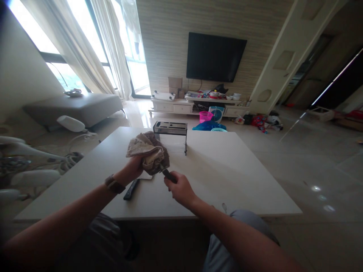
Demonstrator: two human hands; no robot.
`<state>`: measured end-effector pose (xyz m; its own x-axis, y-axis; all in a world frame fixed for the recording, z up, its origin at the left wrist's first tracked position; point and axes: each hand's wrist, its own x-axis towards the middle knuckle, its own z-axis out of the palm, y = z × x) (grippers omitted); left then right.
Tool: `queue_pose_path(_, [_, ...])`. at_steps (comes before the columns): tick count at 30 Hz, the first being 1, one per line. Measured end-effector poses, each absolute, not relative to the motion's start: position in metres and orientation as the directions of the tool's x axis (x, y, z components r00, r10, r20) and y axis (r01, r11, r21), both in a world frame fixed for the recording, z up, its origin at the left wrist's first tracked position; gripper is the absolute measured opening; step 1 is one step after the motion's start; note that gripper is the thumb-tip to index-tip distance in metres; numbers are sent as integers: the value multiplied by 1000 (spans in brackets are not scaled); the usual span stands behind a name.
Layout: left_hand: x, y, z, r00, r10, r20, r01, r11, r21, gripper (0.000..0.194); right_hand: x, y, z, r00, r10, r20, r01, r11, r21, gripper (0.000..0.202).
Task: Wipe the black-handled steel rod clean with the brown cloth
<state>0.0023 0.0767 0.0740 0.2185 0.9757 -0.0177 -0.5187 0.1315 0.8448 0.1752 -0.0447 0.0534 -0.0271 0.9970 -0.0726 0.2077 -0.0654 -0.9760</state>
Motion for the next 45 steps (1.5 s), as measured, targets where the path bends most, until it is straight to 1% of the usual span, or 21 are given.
queue_pose_path(3, [-4, 81, 73, 196, 981, -2, -528, 107, 842, 40, 176, -46, 53, -29, 998, -50, 264, -41, -964, 17])
queue_pose_path(6, [-6, 77, 72, 227, 974, 4, -519, 118, 847, 41, 175, -49, 52, -44, 997, -70, 265, -56, -963, 18])
queue_pose_path(11, [-2, 64, 69, 276, 960, -55, -467, 184, 865, 40, 173, -52, 52, -48, 995, -92, 272, -76, -959, 15])
queue_pose_path(16, [1, 57, 66, 337, 933, -122, -425, 267, 865, 42, 173, -51, 50, -51, 994, -92, 247, -77, -966, 16])
queue_pose_path(19, [3, 57, 66, 350, 923, -160, -406, 303, 862, 38, 173, -51, 50, -49, 995, -83, 240, -69, -968, 17])
queue_pose_path(24, [7, 56, 68, 387, 910, -151, -405, 314, 859, 35, 172, -51, 52, -24, 996, -82, 226, -74, -971, 18])
queue_pose_path(29, [10, 56, 65, 446, 879, -166, -399, 361, 843, 35, 169, -53, 52, -27, 991, -133, 163, -127, -978, 18])
queue_pose_path(34, [13, 55, 61, 423, 890, -170, -382, 346, 857, 33, 170, -52, 47, -24, 992, -124, 178, -118, -977, 20])
queue_pose_path(42, [10, 53, 61, 453, 862, -225, -349, 404, 846, 34, 165, -52, 47, -40, 986, -161, 160, -152, -975, 17])
queue_pose_path(45, [9, 53, 60, 444, 870, -216, -346, 388, 854, 34, 165, -53, 48, -41, 987, -158, 154, -150, -977, 17])
